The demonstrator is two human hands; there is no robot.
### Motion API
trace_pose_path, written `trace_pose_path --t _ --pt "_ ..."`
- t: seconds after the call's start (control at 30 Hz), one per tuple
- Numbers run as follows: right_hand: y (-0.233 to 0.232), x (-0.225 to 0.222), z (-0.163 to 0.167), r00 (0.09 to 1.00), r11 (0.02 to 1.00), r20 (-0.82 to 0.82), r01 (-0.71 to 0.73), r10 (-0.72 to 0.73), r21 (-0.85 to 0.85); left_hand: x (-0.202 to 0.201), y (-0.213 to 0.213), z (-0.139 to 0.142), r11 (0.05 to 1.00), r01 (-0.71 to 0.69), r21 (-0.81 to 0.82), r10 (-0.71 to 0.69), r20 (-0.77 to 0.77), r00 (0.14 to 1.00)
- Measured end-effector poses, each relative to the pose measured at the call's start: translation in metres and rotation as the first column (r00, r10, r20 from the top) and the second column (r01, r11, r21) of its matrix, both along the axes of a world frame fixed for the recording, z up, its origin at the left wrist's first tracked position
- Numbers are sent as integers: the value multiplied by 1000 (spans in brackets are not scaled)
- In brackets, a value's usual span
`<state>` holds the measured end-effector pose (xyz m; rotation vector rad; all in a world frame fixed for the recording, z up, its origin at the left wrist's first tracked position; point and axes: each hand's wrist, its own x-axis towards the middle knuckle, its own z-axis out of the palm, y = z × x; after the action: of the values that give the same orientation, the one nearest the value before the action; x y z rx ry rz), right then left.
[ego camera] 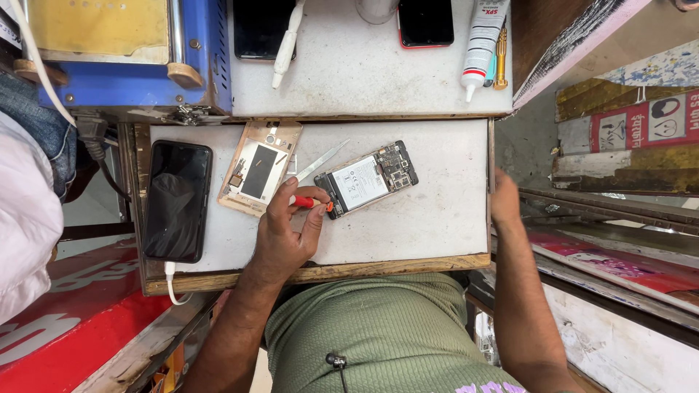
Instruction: The person works on a disassembled smartphone at a repair bench. They manipulate the exposed internals by hand, use a red-handled screwdriver on the phone's lower section, reposition the device, and use a brush with liquid from a bottle to clean the internal components.
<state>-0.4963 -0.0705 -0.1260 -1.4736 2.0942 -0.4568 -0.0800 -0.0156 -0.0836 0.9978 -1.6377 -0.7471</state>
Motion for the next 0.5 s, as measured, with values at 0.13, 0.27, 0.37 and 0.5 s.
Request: trace_pose_path --t 0.13,0.27,0.37,0.5 --pt "-9 3 29 994 984 55 106 -99 -145 1 2 -2 1000 -2 -7 2 15 1000" --pt "-9 12 61 991 872 135 57 11 -487 -1 0 3 999 30 -25 -28 68 997" --pt "1 30 78 997 757 74 30 24 -653 -4 -4 15 994 85 -74 -74 142 987" --pt "16 85 85 933 614 -91 -300 348 -730 -3 -6 43 987 124 -102 -90 287 954"
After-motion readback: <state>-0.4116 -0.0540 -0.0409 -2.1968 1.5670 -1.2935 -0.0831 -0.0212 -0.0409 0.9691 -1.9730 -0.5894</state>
